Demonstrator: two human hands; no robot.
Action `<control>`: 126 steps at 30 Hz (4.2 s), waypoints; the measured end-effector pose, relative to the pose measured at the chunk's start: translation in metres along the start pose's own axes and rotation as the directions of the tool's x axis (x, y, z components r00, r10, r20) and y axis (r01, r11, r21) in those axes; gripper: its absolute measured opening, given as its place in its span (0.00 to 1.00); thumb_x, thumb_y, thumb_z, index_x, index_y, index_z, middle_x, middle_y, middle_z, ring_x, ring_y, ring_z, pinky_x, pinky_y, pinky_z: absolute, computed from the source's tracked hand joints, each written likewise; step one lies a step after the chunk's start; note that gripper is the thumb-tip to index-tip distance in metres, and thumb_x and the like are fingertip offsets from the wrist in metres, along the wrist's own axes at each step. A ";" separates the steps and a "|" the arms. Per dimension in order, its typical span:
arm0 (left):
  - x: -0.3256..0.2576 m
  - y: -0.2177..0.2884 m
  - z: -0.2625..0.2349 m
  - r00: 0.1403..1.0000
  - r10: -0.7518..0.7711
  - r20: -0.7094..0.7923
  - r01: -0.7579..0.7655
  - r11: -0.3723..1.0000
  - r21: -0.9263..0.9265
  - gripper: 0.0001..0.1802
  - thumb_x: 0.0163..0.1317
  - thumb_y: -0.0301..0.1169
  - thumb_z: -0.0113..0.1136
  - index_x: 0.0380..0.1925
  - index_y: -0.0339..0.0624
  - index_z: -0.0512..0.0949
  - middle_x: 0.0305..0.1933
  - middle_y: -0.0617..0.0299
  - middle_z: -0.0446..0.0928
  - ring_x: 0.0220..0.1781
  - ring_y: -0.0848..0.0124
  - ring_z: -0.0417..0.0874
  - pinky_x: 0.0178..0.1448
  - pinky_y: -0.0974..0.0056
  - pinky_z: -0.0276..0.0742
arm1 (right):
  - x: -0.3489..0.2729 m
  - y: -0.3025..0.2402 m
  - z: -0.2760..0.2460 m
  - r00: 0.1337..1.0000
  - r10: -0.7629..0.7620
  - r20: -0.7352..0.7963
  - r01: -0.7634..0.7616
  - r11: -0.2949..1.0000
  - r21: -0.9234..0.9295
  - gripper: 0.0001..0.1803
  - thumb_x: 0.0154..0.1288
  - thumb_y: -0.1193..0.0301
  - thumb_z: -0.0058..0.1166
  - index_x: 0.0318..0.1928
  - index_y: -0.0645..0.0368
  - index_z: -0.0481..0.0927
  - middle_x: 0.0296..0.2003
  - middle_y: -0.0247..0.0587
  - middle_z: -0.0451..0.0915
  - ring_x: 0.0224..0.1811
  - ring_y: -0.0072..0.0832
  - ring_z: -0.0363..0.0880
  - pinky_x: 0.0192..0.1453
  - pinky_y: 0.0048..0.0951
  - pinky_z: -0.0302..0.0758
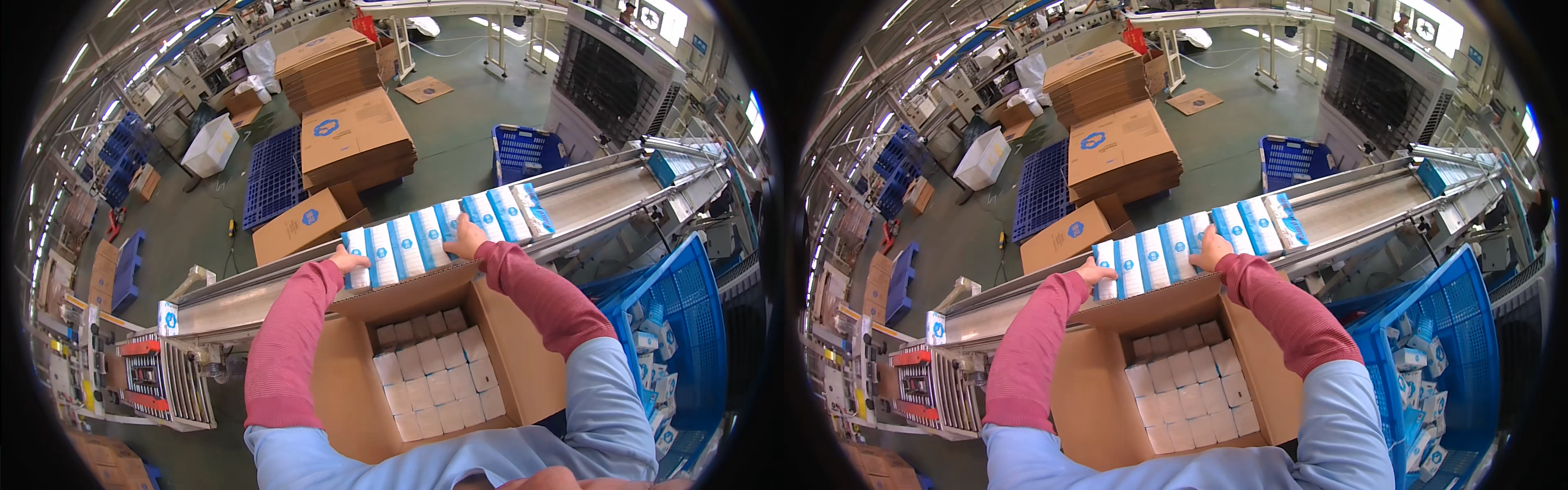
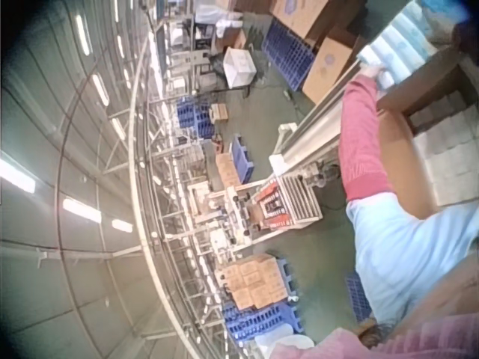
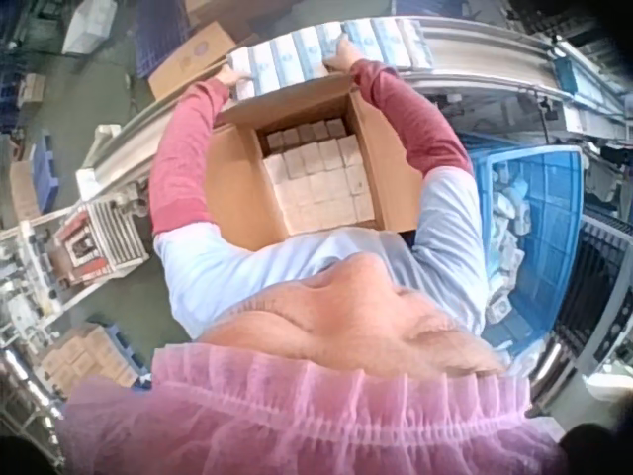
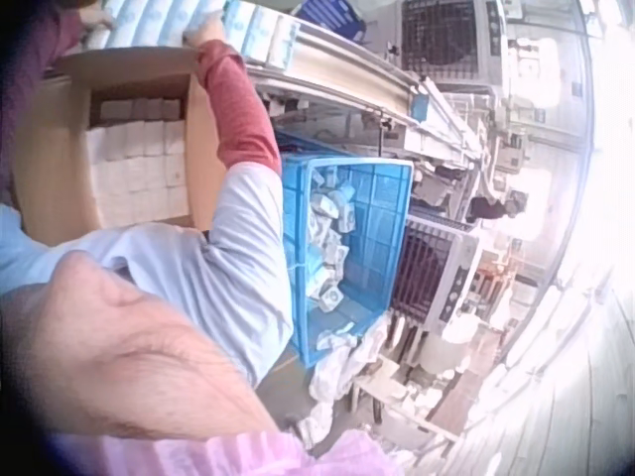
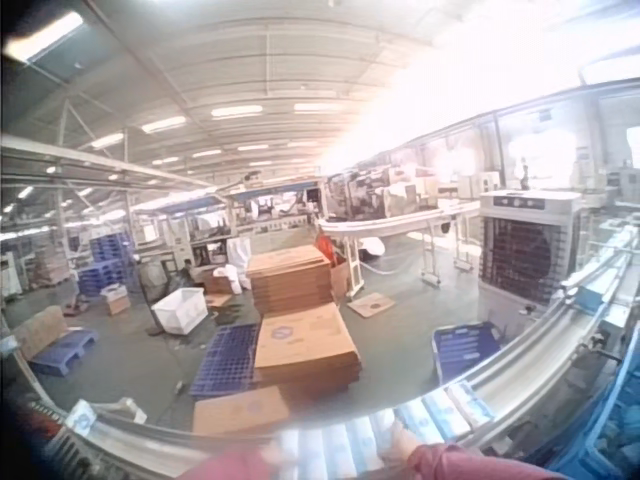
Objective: The person picks up packs of tissues from a conveyor belt and a blue bin, arranges them into cardboard boxes, and then moves the filled boxes onto a different conveyor belt.
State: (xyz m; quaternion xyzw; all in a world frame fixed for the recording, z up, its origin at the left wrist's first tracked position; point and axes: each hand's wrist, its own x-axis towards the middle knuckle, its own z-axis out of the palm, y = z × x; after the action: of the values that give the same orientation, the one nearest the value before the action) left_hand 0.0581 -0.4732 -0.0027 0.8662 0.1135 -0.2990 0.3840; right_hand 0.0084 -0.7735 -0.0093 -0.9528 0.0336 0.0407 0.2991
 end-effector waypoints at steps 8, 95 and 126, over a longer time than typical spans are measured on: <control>-0.077 -0.007 -0.038 0.689 0.616 -0.381 -0.713 0.670 -0.206 0.38 0.41 0.25 0.62 0.54 0.34 0.56 0.45 0.51 0.71 0.45 0.64 0.73 0.50 0.63 0.70 | -0.046 -0.040 -0.067 0.693 -0.519 -0.501 0.614 0.789 0.032 0.45 0.46 0.71 0.59 0.64 0.53 0.49 0.33 0.52 0.75 0.31 0.32 0.77 0.31 0.28 0.74; -0.007 0.079 0.039 0.926 -0.010 0.376 0.051 0.994 -0.101 0.31 0.51 0.32 0.63 0.56 0.49 0.62 0.53 0.61 0.70 0.55 0.63 0.70 0.54 0.49 0.69 | -0.035 0.369 -0.278 0.665 0.318 -0.676 -0.479 0.876 -0.059 0.40 0.49 0.48 0.56 0.54 0.67 0.64 0.51 0.59 0.68 0.54 0.48 0.67 0.57 0.36 0.65; -0.195 0.047 -0.056 0.549 0.747 -0.374 -0.832 0.531 -0.161 0.45 0.50 0.29 0.60 0.64 0.39 0.43 0.57 0.48 0.63 0.54 0.64 0.68 0.58 0.64 0.64 | -0.130 -0.086 -0.166 0.915 -0.321 -0.247 0.321 0.946 -0.040 0.36 0.45 0.57 0.58 0.48 0.70 0.61 0.29 0.61 0.75 0.33 0.51 0.76 0.36 0.43 0.73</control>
State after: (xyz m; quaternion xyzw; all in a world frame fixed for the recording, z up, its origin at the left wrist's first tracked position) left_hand -0.0535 -0.4578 0.1728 0.7778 -0.1986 0.0482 0.5943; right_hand -0.1035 -0.7926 0.1881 -0.9426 -0.0856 -0.1292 0.2957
